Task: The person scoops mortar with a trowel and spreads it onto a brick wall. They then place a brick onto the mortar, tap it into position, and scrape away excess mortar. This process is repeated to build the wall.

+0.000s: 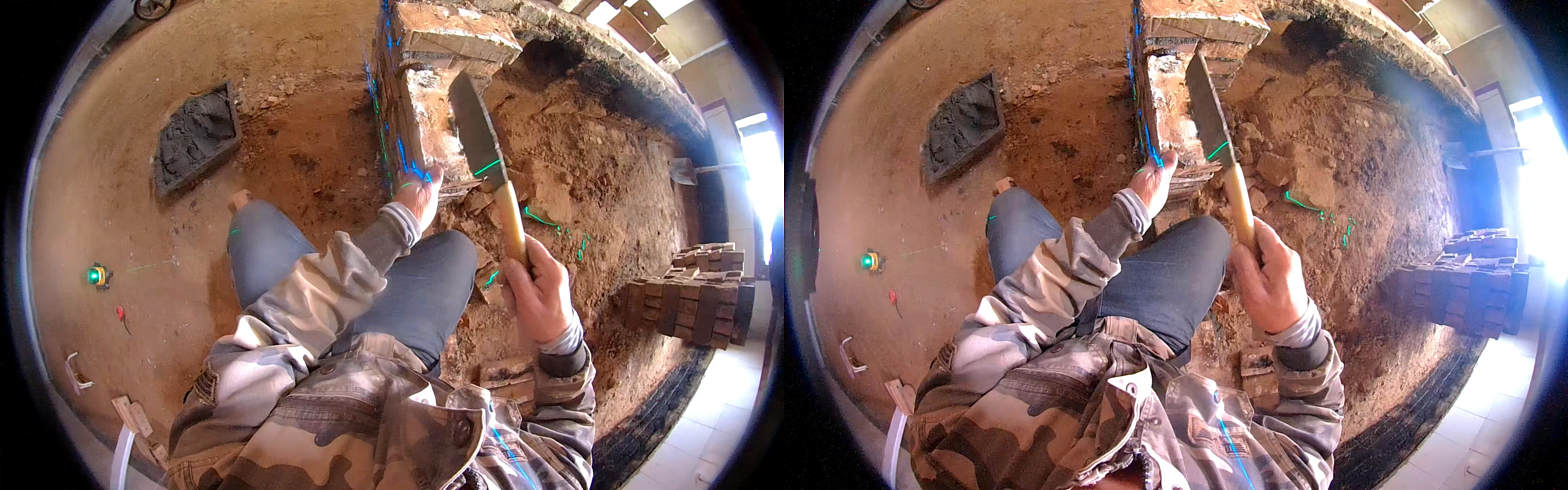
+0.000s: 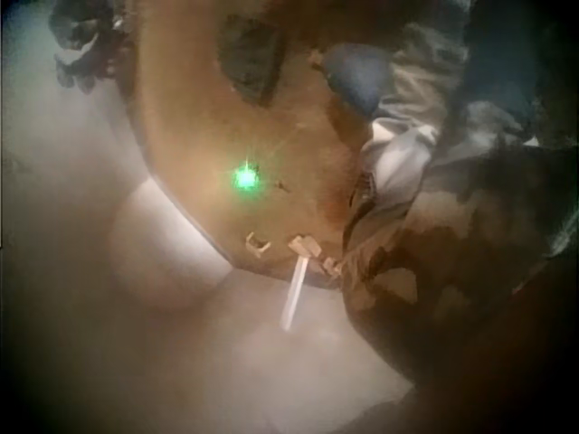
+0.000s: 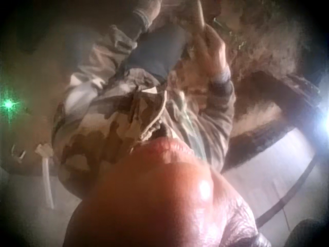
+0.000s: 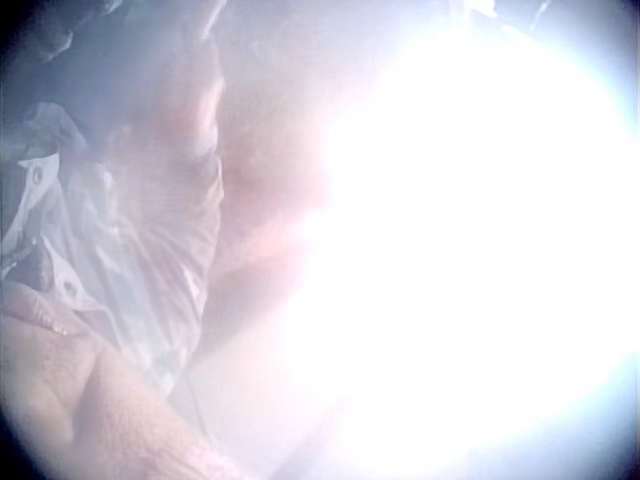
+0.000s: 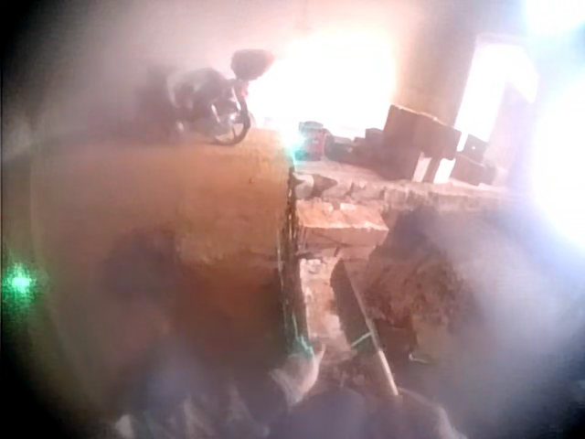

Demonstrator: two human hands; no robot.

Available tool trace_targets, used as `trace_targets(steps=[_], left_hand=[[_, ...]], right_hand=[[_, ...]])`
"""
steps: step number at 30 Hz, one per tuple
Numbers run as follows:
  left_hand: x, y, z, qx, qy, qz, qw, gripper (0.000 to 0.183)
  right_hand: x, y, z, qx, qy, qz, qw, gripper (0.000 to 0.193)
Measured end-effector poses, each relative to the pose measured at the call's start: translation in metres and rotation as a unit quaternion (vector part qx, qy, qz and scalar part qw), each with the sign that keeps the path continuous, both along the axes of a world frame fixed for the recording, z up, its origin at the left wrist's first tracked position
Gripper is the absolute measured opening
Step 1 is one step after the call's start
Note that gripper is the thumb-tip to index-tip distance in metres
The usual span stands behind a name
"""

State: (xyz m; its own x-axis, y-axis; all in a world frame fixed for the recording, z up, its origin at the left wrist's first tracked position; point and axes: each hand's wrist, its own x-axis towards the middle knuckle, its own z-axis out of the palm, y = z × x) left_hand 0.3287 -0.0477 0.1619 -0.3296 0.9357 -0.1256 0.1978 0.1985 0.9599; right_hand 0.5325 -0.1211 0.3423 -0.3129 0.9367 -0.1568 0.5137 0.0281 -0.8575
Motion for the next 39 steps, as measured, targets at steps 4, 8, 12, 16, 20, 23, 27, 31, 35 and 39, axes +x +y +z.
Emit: trace_targets(steps=[4, 8, 12, 16, 20, 23, 27, 31, 35, 39], left_hand=[[-0.005, 0.001, -0.015, 0.006, 0.056, -0.004, 0.998, 0.059], [-0.005, 0.002, -0.012, 0.018, 0.051, -0.023, 0.998, 0.053], [-0.004, -0.002, -0.001, 0.013, 0.013, -0.033, 0.999, 0.052], [-0.003, 0.003, -0.002, -0.024, 0.047, -0.035, 0.998, 0.055], [0.013, 0.005, -0.01, -0.078, 0.056, -0.017, 0.995, 0.057], [0.018, 0.006, -0.026, -0.058, 0.066, 0.047, 0.995, 0.061], [0.018, 0.004, -0.013, -0.093, 0.059, 0.064, 0.992, 0.067], [0.014, 0.005, -0.008, -0.05, -0.011, 0.023, 0.998, 0.06], [0.021, 0.005, -0.021, 0.027, 0.007, 0.092, 0.995, 0.055], [0.01, 0.006, -0.014, -0.013, 0.006, 0.038, 0.999, 0.055]], right_hand=[[-0.006, -0.002, 0.007, -0.08, -0.011, 0.004, 0.997, 0.027], [-0.01, -0.016, -0.005, -0.029, 0.004, -0.022, 0.999, 0.027], [-0.016, -0.01, 0.014, -0.116, -0.026, -0.029, 0.992, 0.031], [-0.022, -0.01, 0.016, -0.048, -0.061, -0.015, 0.997, 0.026], [-0.017, 0.005, 0.03, -0.087, -0.068, -0.024, 0.994, 0.023], [-0.032, 0.021, 0.037, -0.055, -0.008, -0.023, 0.998, 0.025], [-0.044, 0.048, 0.029, 0.018, 0.052, -0.006, 0.998, 0.024], [-0.045, 0.074, 0.01, -0.015, -0.061, 0.053, 0.997, 0.024], [-0.038, 0.072, 0.016, -0.043, -0.011, 0.024, 0.999, 0.026], [-0.031, 0.077, 0.002, -0.006, -0.059, 0.099, 0.993, 0.023]])
